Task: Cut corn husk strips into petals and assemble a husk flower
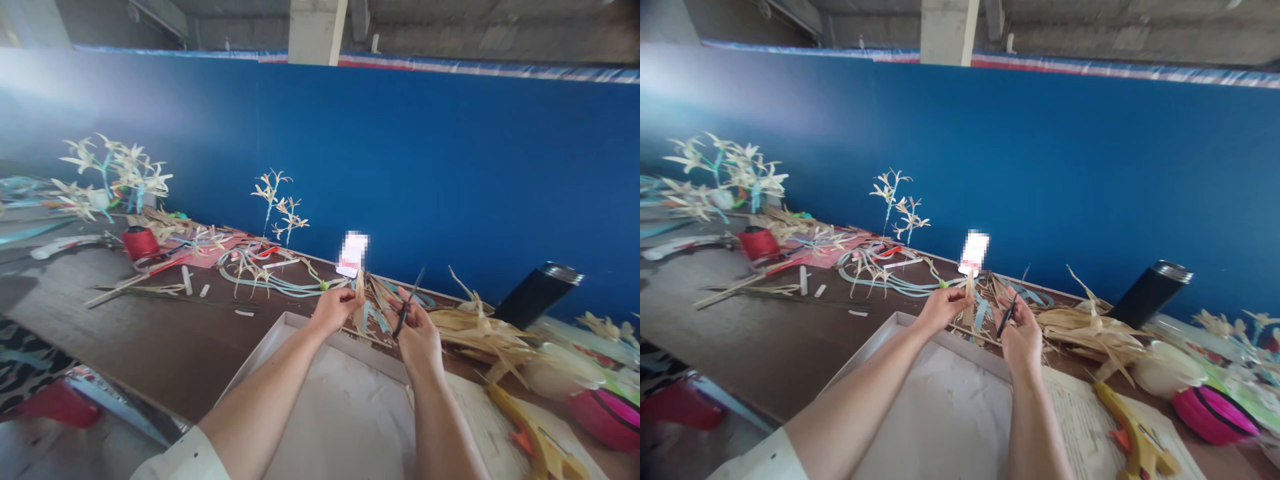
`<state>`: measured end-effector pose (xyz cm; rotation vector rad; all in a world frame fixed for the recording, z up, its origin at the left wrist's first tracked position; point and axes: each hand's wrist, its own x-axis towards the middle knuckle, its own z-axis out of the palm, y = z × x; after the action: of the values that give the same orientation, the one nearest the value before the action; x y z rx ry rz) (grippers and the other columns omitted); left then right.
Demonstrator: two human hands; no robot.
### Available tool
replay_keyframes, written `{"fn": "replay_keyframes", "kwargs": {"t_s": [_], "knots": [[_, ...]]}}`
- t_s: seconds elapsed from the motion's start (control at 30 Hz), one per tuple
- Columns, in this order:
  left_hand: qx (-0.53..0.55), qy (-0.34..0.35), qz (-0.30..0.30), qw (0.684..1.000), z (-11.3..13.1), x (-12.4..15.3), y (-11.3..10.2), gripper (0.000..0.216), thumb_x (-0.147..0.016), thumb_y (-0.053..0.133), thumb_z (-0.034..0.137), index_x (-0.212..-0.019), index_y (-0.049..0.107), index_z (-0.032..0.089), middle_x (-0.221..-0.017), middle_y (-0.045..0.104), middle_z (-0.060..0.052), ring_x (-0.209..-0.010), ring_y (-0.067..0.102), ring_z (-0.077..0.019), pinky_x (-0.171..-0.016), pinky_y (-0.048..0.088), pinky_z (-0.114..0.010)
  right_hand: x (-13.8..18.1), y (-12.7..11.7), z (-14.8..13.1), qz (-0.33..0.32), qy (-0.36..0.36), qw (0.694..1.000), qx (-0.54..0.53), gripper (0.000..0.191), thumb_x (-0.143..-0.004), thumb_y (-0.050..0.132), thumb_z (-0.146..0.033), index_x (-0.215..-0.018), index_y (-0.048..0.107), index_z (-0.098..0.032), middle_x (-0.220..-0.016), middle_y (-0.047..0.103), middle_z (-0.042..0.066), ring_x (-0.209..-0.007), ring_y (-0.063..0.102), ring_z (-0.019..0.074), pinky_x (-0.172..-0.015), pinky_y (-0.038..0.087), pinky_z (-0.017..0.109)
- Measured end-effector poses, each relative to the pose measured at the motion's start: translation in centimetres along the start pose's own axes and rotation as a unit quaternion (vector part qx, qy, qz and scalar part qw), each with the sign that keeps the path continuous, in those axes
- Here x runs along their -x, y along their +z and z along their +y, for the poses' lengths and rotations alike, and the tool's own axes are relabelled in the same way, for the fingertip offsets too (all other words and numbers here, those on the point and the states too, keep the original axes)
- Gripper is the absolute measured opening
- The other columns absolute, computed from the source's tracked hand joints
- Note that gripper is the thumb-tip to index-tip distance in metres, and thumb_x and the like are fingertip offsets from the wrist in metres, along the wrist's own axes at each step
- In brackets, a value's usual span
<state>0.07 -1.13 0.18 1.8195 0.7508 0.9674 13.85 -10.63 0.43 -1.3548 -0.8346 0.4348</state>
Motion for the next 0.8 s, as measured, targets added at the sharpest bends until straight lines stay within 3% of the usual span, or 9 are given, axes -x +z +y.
{"fn": "replay_keyframes", "kwargs": {"t_s": [0.17,0.3,0.43,0.6,0.8], "knots": [[0.061,0.037,-0.049,0.996,0.3,0.3,0.1,0.036,-0.074,0.057,0.044,-0.091,0.069,0.014,-0.077,0.065,-0.001,-0.071,0.056,-0.0139,-0.065,0.039,-0.021,0.8,0.9,-0.5,-0.136,0.046,0.986,-0.086,0.073,-0.056,0.078,-0.032,-0.123,0.054,-0.022,-0.094,0.068,0.006,-0.082,0.062,0.0203,-0.070,0.048,0.031],[0.100,0.044,-0.074,0.991,0.7,0.5,0.0,0.041,-0.073,0.060,0.045,-0.098,0.068,0.014,-0.086,0.067,-0.004,-0.079,0.059,-0.0168,-0.071,0.042,-0.023,0.8,0.8,-0.2,-0.175,0.068,0.980,-0.067,0.069,-0.053,0.080,-0.034,-0.118,0.058,-0.021,-0.079,0.067,0.002,-0.064,0.059,0.0154,-0.057,0.045,0.026],[0.096,0.025,-0.069,0.993,0.6,0.3,-0.1,0.044,-0.073,0.060,0.048,-0.098,0.068,0.014,-0.088,0.068,-0.005,-0.081,0.059,-0.0178,-0.072,0.042,-0.024,0.5,0.4,0.1,-0.153,0.079,0.983,-0.068,0.069,-0.053,0.080,-0.038,-0.117,0.059,-0.022,-0.072,0.064,-0.001,-0.053,0.052,0.0114,-0.047,0.038,0.023],[0.079,0.015,-0.058,0.995,0.4,0.1,-0.2,0.043,-0.073,0.059,0.047,-0.098,0.068,0.014,-0.089,0.067,-0.004,-0.080,0.058,-0.0166,-0.073,0.041,-0.024,0.4,0.2,0.1,-0.118,0.082,0.986,-0.082,0.066,-0.053,0.081,-0.034,-0.113,0.061,-0.019,-0.066,0.060,-0.002,-0.052,0.050,0.0105,-0.048,0.037,0.023],[0.003,0.008,-0.037,0.999,0.5,0.1,-0.4,0.032,-0.077,0.053,0.041,-0.076,0.066,0.013,-0.062,0.055,0.002,-0.059,0.046,-0.0108,-0.057,0.032,-0.021,-0.1,-0.6,0.2,0.015,0.036,0.998,-0.043,0.054,-0.055,0.079,-0.033,-0.106,0.065,-0.020,-0.070,0.061,-0.002,-0.063,0.052,0.0110,-0.056,0.039,0.021]]}}
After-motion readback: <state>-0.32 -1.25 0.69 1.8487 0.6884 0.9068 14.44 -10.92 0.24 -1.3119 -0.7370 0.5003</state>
